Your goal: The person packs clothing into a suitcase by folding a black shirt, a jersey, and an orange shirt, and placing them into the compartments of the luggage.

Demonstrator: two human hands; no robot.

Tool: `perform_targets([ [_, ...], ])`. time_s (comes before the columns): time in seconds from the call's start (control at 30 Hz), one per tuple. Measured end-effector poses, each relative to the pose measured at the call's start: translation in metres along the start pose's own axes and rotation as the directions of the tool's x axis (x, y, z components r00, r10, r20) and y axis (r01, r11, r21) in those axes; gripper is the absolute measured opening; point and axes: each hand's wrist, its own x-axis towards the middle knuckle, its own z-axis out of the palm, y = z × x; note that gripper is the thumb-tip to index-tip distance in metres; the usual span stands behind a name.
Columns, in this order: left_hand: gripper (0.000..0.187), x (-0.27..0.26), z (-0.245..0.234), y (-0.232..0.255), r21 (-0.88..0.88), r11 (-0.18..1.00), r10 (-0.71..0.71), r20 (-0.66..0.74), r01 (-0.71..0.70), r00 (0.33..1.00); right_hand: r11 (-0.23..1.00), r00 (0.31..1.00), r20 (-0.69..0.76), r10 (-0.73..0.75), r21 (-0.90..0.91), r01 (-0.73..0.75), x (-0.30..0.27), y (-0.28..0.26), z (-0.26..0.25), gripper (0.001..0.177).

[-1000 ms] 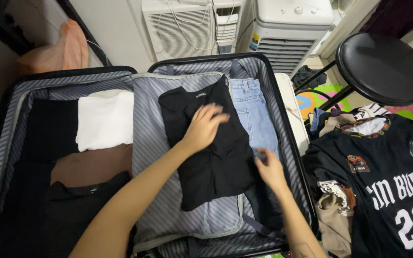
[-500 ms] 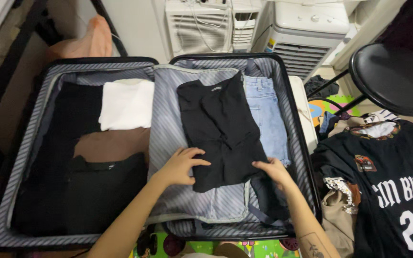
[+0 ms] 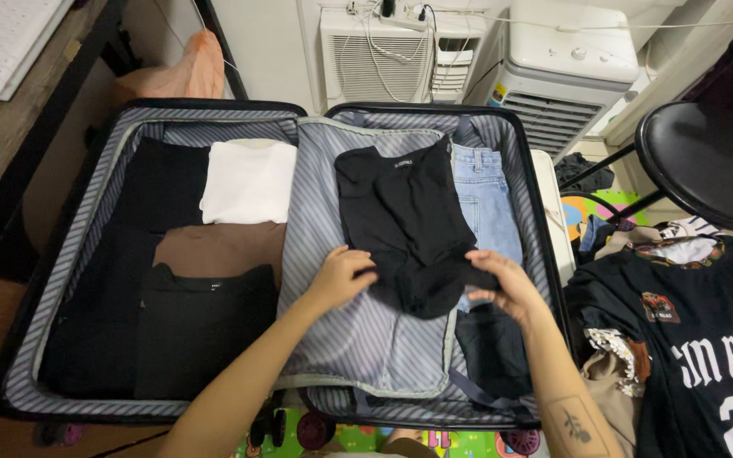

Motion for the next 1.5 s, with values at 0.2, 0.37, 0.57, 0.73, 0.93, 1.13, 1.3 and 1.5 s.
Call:
perform_targets([
  [0.2, 0.045, 0.05, 0.0, -0.043, -0.358, 0.838, -0.435, 0.017, 0.411, 0.9, 0.907, 0.921, 0.368, -0.125, 0.418, -0.043, 0.057, -0.035, -0.006, 0.044],
  [0.37, 0.041, 0.101, -0.017, -0.055, -0.694, 0.583, -0.582, 0.006, 0.423, 0.813, 0.954, 0.923, 0.341, -0.176, 0.291, 0.074, 0.108, -0.064, -0.01, 0.024],
  [0.57, 0.053, 0.126, -0.015, -0.095, -0.64, 0.588, -0.69, -0.078, 0.495, 0.72, 0.921, 0.983, 0.0, -0.181, -0.35, 0.17, 0.174, -0.083, -0.023, 0.014],
  [0.73, 0.051, 0.139, -0.019, -0.106, -0.669, 0.422, -0.786, 0.066, 0.612, 0.615, 0.843, 0.924, -0.038, -0.381, -0.426, 0.33, 0.235, -0.077, -0.043, 0.017],
  [0.93, 0.059, 0.165, -0.023, -0.113, -0.743, 0.471, -0.699, 0.014, 0.475, 0.715, 0.988, 0.983, -0.097, -0.153, -0.015, 0.152, 0.26, -0.086, -0.027, 0.044],
  [1.13, 0.078, 0.149, 0.005, -0.136, -0.697, 0.504, -0.74, -0.045, 0.51, 0.671, 0.985, 0.966, -0.251, -0.061, -0.173, 0.017, 0.286, -0.075, -0.015, 0.077],
  [1.3, 0.058, 0.129, 0.025, -0.149, -0.47, 0.734, -0.636, -0.222, 0.49, 0.739, 0.984, 0.941, -0.309, -0.135, -0.149, 0.092, 0.281, -0.087, -0.01, 0.068],
  [1.5, 0.023, 0.148, 0.017, -0.138, -0.217, 0.788, -0.597, -0.498, 0.576, 0.629, 0.745, 0.684, -0.296, -0.667, -0.283, 0.604, 0.275, -0.097, 0.006, 0.042],
])
